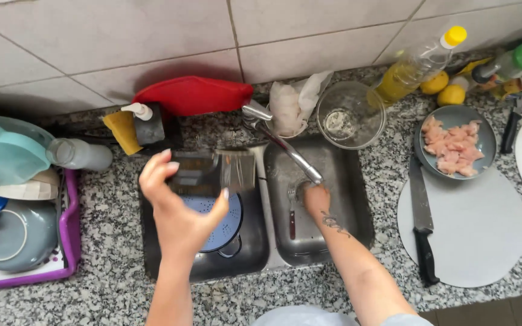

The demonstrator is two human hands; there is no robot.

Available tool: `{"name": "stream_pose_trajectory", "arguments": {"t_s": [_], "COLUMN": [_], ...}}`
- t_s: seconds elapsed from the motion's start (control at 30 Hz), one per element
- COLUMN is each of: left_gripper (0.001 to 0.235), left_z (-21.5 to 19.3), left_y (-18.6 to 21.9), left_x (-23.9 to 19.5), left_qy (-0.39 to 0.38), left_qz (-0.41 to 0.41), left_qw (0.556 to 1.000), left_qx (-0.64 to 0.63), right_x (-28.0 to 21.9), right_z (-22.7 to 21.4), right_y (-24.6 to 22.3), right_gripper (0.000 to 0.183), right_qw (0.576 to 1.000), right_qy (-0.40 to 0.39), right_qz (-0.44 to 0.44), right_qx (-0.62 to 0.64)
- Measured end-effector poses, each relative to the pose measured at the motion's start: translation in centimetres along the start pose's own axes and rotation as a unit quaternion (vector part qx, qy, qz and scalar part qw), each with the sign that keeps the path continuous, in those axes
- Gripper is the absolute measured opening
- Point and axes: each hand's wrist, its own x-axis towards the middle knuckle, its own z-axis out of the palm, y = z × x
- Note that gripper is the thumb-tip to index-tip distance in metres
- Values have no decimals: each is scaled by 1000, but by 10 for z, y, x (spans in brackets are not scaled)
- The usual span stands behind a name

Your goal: The person washes a red cutting board, a blue and orange plastic container, and a metal grater in the kitchen sink using a sponge and running water. The person also briefly uses a laptop and mouse at a nearby desk.

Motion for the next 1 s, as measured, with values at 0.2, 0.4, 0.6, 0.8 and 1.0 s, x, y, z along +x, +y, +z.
{"name": "stream_pose_trajectory", "arguments": {"t_s": [0.2,0.4,0.6,0.8,1.0], "left_gripper": [70,67,69,70,70], "left_z": [-2,11,13,0,-29], "left_y": [-5,-12,-6,-6,-6], "left_x": [-41,-60,-66,-75,-105], "left_qy": [-30,-37,-63,-53,-38], "left_qz": [-104,-85,-80,-82,-96], "left_qw": [992,992,991,990,989], "left_qx": [-65,-81,-81,-103,-106], "right_x": [-9,-9,8,2,-4], "right_z": [-20,-13,18,-58,-125], "right_y": [1,-4,2,-8,-35], "right_gripper": [52,36,55,37,16], "right_qw": [999,997,996,985,514], "right_qy": [28,-64,-68,-53,-129], "right_qz": [-33,-21,-3,63,248], "right_qx": [-4,-30,-59,149,811]}}
